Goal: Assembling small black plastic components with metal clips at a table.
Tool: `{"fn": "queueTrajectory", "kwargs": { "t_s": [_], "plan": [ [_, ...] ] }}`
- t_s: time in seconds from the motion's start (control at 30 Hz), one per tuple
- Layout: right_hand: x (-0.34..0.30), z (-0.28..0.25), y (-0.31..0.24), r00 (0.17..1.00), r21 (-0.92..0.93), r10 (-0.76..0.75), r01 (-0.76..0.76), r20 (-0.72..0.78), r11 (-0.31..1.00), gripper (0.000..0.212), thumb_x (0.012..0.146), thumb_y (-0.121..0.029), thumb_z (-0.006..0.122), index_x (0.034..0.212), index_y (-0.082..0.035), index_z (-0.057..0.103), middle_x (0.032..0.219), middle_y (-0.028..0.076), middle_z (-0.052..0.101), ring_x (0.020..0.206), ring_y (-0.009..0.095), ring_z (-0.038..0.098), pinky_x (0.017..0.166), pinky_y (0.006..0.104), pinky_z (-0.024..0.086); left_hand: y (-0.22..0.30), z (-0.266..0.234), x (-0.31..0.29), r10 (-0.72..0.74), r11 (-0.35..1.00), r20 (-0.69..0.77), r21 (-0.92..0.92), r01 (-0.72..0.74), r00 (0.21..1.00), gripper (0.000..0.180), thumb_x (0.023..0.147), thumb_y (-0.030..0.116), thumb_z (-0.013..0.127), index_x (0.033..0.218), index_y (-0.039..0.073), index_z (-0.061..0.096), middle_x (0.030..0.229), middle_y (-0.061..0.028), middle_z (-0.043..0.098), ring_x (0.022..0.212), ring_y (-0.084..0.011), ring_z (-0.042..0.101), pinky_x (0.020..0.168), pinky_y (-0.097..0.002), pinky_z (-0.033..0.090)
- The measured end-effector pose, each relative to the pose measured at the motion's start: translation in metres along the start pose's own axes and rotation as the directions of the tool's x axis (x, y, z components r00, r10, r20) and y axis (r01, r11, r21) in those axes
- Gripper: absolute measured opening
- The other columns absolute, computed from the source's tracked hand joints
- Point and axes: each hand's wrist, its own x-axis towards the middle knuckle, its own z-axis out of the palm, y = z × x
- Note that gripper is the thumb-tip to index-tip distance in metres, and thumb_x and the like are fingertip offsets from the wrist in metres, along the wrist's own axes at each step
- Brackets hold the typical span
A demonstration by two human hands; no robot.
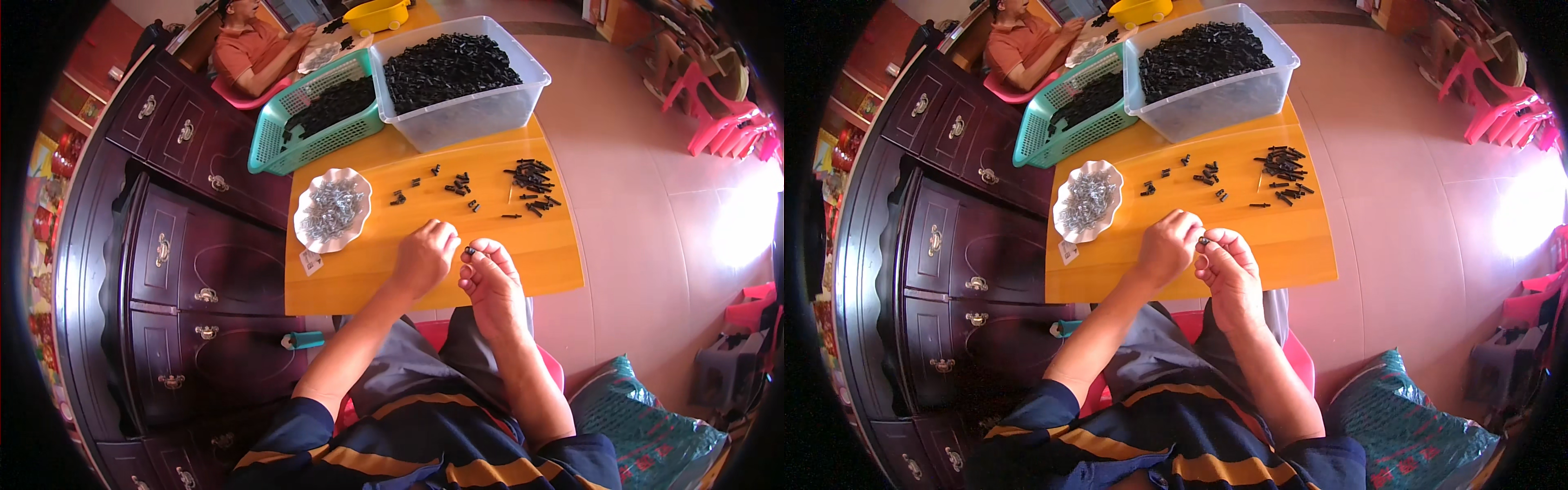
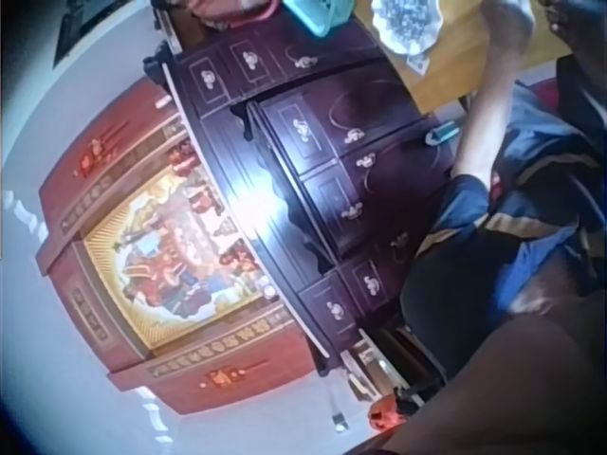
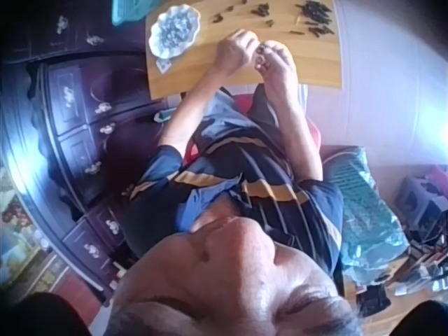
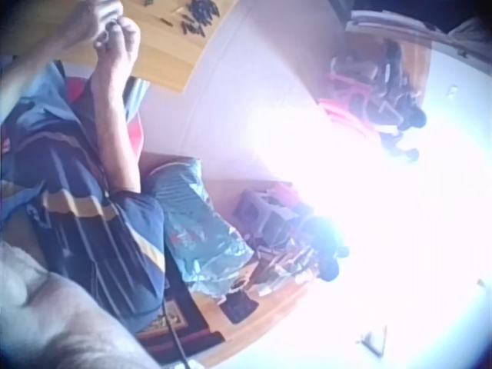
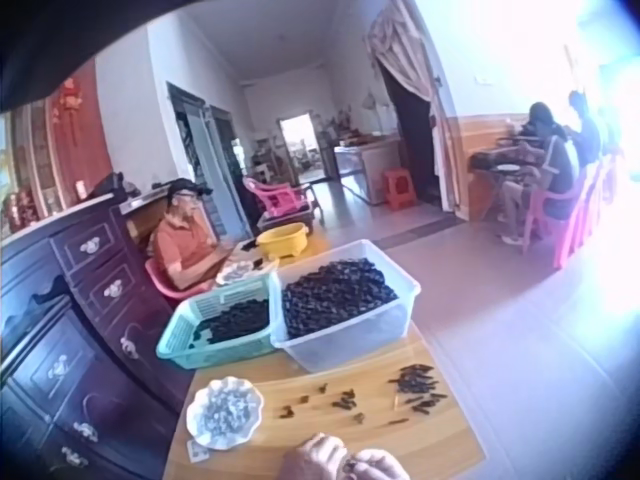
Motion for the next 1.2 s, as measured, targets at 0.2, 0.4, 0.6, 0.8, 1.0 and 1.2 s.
{"fn": "queueTrajectory", "kwargs": {
  "t_s": [0.2,0.4,0.6,0.8,1.0,1.2],
  "plan": [
    [-0.003,0.002,0.001,0.999,-0.09,-0.038,0.037,-0.008,0.995,0.013,0.098,-0.008,0.062,0.111,-0.008,0.062,0.1,0.003,0.067,0.079,0.009,0.06,0.073,0.0232,0.048,0.008,-0.047,-0.002,-0.305,0.73,0.193,-0.581,0.359,0.933,0.009,0.096,0.006,0.064,0.101,-0.001,0.066,0.084,-0.002,0.069,0.071,-0.0077,0.064,0.064,-0.0239,0.052],
    [-0.003,0.003,0.006,0.997,-0.183,-0.076,0.078,0.018,0.98,0.013,0.099,-0.009,0.062,0.111,-0.007,0.063,0.098,0.002,0.067,0.08,0.008,0.059,0.074,0.0231,0.048,0.029,-0.084,-0.007,-0.182,0.756,0.138,-0.613,0.229,0.973,0.012,0.094,-0.005,0.063,0.105,-0.002,0.066,0.089,-0.0039,0.07,0.078,-0.0086,0.067,0.071,-0.0241,0.056],
    [-0.004,0.002,0.009,0.991,-0.216,-0.108,0.124,0.085,0.968,0.013,0.099,-0.009,0.063,0.111,-0.006,0.063,0.098,0.001,0.067,0.08,0.007,0.058,0.075,0.0225,0.047,0.037,-0.094,-0.009,-0.115,0.801,0.121,-0.576,0.164,0.986,0.009,0.092,-0.003,0.066,0.101,-0.003,0.067,0.086,-0.0052,0.071,0.077,-0.0097,0.068,0.068,-0.0243,0.055],
    [-0.005,0.004,0.011,0.987,-0.283,-0.119,0.146,0.11,0.948,0.012,0.098,-0.008,0.065,0.11,-0.004,0.064,0.097,0.001,0.067,0.081,0.007,0.057,0.076,0.0226,0.047,0.036,-0.093,-0.009,-0.103,0.846,0.037,-0.522,0.107,0.994,0.005,0.092,-0.003,0.067,0.097,-0.003,0.068,0.084,-0.006,0.071,0.071,-0.0101,0.066,0.065,-0.024,0.053],
    [-0.006,0.004,0.012,0.984,-0.296,-0.125,0.157,0.125,0.942,0.013,0.099,-0.009,0.065,0.11,-0.004,0.064,0.097,0.001,0.067,0.082,0.007,0.057,0.077,0.0231,0.048,0.035,-0.093,-0.012,-0.198,0.773,0.126,-0.59,0.234,0.972,0.008,0.088,-0.004,0.069,0.095,-0.001,0.067,0.084,-0.0086,0.07,0.073,-0.0137,0.068,0.064,-0.0271,0.054],
    [-0.005,0.002,0.014,0.983,-0.304,-0.13,0.164,0.129,0.938,0.012,0.098,-0.006,0.065,0.11,-0.003,0.064,0.099,0.001,0.067,0.085,0.007,0.058,0.08,0.0231,0.049,0.035,-0.098,-0.011,-0.172,0.74,0.207,-0.619,0.265,0.963,0.006,0.089,-0.003,0.069,0.094,-0.002,0.068,0.083,-0.0065,0.07,0.072,-0.0095,0.066,0.065,-0.0256,0.053]
  ]
}}
